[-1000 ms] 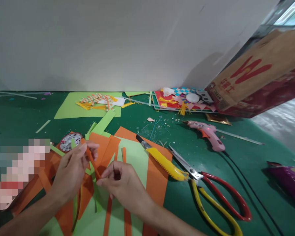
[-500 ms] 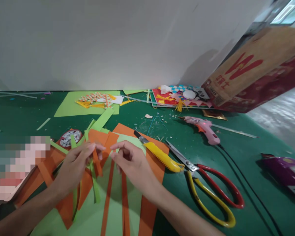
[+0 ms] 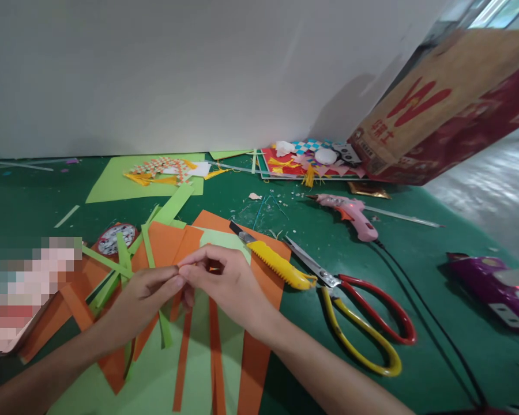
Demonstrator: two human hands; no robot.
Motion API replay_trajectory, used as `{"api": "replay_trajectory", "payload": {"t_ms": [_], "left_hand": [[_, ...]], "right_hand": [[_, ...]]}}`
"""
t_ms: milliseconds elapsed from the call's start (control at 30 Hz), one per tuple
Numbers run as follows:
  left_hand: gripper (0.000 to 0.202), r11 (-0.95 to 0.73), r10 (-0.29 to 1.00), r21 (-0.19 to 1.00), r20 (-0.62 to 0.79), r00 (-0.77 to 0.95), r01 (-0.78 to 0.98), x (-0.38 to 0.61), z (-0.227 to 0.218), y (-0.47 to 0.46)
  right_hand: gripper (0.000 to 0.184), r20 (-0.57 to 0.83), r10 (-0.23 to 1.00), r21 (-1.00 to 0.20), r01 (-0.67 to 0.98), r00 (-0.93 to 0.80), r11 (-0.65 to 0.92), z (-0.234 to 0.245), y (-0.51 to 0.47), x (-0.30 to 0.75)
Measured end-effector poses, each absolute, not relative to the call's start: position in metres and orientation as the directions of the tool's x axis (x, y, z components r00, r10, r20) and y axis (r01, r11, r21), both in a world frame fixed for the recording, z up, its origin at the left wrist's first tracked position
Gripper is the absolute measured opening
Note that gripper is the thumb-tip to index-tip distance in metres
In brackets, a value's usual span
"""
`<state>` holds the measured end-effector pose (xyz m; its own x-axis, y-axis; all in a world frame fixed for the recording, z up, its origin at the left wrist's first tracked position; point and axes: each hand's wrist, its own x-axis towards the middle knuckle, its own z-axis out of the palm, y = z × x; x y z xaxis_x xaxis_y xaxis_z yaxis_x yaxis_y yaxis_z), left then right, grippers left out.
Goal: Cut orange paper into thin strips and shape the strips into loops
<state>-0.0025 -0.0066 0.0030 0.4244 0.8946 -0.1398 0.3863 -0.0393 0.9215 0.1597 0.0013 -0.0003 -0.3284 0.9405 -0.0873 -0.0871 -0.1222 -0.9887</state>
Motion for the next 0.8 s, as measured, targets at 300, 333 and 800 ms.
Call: {"api": "replay_trajectory", "payload": {"t_ms": [300,333,800], "left_hand": [[0.034,0.115,0.834,0.985,-0.167,0.526,0.130,-0.0091,0.0020,-0.0044],[0.036,0.142,0.833,0.986,-0.167,0.527,0.087,-0.0103,0.0010,-0.0036],[0.034,0.176,0.869,0.982,-0.189,0.457,0.072,-0.0088,-0.0004,-0.0031]], "right_hand": [[0.017,-0.076,0.894,-0.953,-0.231,-0.442,-0.195,0.0032,0.0001,0.1613],[0.016,-0.074,0.892,-0.951,-0.237,-0.446,-0.198,0.0034,0.0001,0.1615],[0.015,-0.069,0.905,-0.970,-0.183,-0.419,-0.158,0.0060,-0.0013,0.1602]]}}
